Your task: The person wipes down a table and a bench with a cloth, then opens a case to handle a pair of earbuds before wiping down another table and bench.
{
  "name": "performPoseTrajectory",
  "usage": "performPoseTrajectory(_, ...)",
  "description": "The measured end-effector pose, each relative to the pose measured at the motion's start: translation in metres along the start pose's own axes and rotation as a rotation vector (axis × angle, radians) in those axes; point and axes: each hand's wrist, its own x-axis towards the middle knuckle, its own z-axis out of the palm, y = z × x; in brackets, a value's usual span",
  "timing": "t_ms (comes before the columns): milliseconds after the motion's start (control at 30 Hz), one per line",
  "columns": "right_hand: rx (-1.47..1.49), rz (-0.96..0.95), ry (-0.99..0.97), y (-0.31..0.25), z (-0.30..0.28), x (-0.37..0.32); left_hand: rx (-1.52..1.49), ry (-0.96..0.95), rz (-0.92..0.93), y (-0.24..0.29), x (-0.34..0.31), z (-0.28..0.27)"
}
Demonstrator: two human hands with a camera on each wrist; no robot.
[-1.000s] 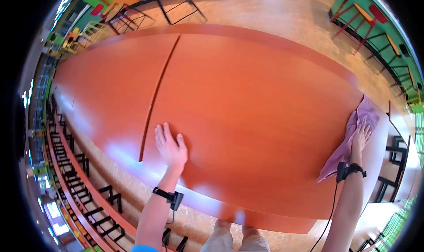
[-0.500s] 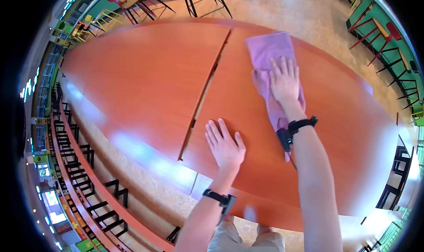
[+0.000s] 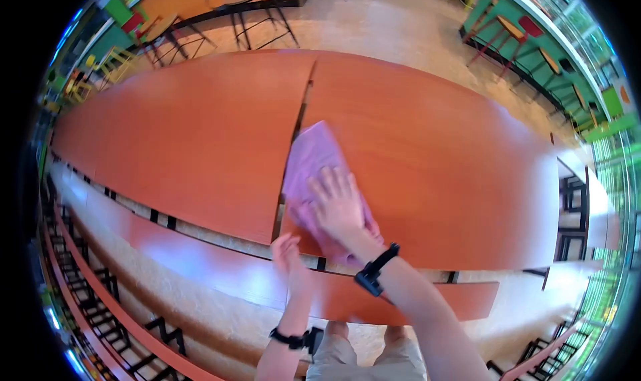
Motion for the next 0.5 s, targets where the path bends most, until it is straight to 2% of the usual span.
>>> performPoseTrajectory(67,0.15,-0.043,0.015,-0.03,-0.007,-0.023,0.019,-0.025,0.0,-0.024,-0.018,-0.044)
performPoseTrajectory(133,0.241,-0.092,0.072,-0.029,-0.017,-0.036,0.064,-0.045,-0.068,-0.046,-0.033,-0.076)
performPoseTrajectory(200,0.242,-0.137,0.049,-0.014,-0.019,-0.051,0.178,-0.139,-0.113,-0.055,-0.045,-0.099)
performPoseTrajectory(300,0.256,-0.1,0.078,0.024,-0.048,-0.09,0.352,-0.311,-0.129,-0.062,-0.054,-0.114)
performPoseTrajectory(367,0.254,-0.014,-0.076,0.076,-0.066,-0.136,0.464,-0.401,-0.167,-0.061,-0.057,-0.111)
performPoseTrajectory(400,0.178,-0.003,0.026,0.115,-0.08,-0.163,0.469,-0.426,-0.161,-0.059,-0.058,-0.103)
performPoseTrajectory(433,0.176,0.092,-0.013,0.148,-0.103,-0.194,0.466,-0.445,-0.153,-0.062,-0.057,-0.097)
performPoseTrajectory(500,-0.081,0.406,0.082,0.212,-0.142,-0.269,0.419,-0.498,-0.158,-0.078,-0.058,-0.087)
